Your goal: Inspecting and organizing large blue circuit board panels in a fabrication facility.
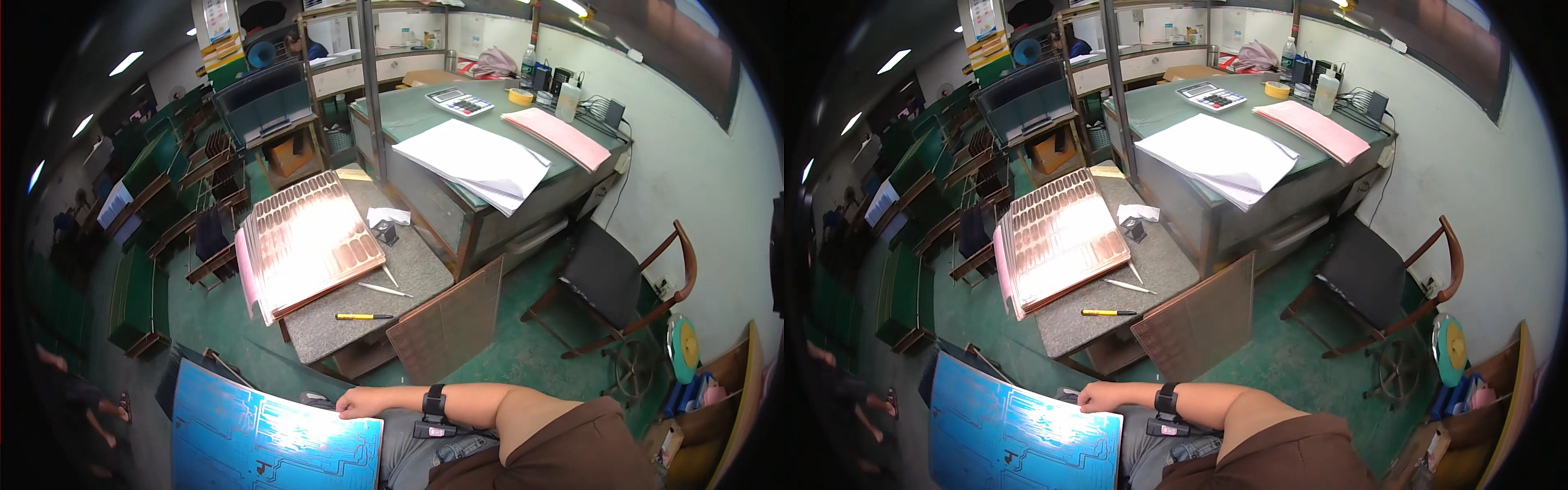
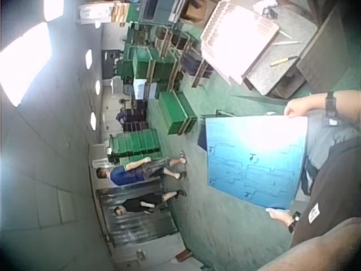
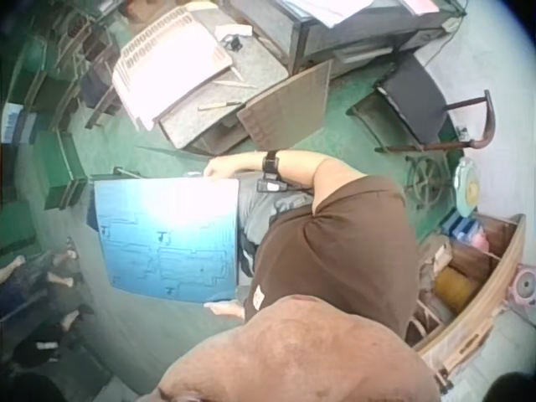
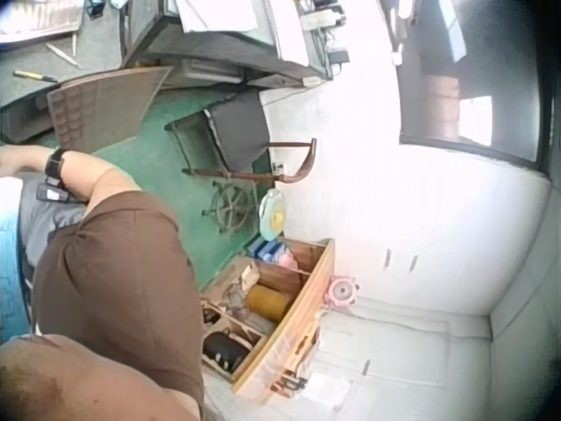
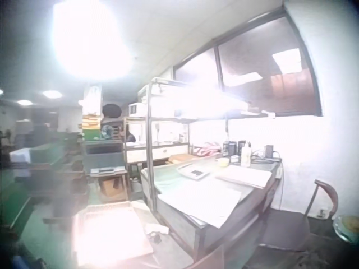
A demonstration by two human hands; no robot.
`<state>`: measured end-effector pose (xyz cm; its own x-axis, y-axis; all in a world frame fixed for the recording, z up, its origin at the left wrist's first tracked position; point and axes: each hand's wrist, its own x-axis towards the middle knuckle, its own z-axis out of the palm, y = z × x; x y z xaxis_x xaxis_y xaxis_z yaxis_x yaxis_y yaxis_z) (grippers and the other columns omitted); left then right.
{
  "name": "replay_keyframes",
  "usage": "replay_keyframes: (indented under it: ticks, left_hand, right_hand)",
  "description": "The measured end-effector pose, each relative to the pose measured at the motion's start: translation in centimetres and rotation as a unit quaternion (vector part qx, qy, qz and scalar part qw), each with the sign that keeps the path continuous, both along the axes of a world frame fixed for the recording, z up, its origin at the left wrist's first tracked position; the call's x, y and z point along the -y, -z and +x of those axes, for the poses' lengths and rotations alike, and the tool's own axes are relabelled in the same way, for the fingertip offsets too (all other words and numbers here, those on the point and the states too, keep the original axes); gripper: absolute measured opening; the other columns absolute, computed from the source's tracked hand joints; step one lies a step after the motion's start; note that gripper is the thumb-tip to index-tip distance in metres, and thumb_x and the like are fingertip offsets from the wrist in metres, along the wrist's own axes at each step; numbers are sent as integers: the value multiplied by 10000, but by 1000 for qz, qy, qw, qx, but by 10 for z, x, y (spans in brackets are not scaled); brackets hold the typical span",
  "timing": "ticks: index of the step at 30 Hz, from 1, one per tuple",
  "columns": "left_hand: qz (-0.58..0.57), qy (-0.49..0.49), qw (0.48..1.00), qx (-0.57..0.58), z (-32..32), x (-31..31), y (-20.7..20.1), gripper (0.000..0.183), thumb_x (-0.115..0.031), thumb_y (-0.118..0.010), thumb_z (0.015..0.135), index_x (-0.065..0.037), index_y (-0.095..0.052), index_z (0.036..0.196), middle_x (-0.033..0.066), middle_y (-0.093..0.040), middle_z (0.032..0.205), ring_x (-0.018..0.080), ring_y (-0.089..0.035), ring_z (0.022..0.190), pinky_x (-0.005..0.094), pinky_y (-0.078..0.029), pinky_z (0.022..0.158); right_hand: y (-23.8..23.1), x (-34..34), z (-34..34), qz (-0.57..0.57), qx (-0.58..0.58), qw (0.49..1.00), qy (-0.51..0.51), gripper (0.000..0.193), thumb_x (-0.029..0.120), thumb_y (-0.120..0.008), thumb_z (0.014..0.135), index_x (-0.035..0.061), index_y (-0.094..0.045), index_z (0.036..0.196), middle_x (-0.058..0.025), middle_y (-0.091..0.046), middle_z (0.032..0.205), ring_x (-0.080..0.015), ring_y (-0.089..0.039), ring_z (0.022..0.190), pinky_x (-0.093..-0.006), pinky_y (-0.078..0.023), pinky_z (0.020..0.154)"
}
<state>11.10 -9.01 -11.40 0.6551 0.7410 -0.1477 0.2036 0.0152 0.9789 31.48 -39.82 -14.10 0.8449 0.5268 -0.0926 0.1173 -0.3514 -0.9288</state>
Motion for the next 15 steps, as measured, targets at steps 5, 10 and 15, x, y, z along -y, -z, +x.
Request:
replay_keyframes:
  ticks: [5, 10, 15]
  left_hand:
    - [38, -30, 999, 15, -19, -19, -15, 587, -429, -385, 915, 139, -500, 1011, 194, -516, 1015, 247, -486, 882, 374, -386, 821]
    - [35, -88, 996, 2, -15, -16, -50, 486, -327, -419, 921, 147, -504, 986, 186, -534, 967, 240, -496, 848, 346, -399, 785]
    - [-15, 12, 995, 101, 12, -36, -44, 463, -361, -393, 926, 68, -509, 1058, 143, -569, 984, 196, -562, 848, 308, -468, 750]
  right_hand:
    - [-41, 8, 5, 106, -227, 968, -31, 338, 388, -520, 865, 71, -619, 801, 10, -546, 643, -73, -510, 623, -234, -430, 550]
    - [-84, -1, 15, 262, -176, 948, 46, 225, 254, -554, 869, 43, -608, 925, 18, -588, 834, -57, -514, 758, -219, -440, 673]
    - [-121, 16, 14, 376, -255, 888, 74, 339, 230, -522, 884, 24, -484, 1150, -81, -588, 1030, -120, -586, 886, -263, -507, 749]
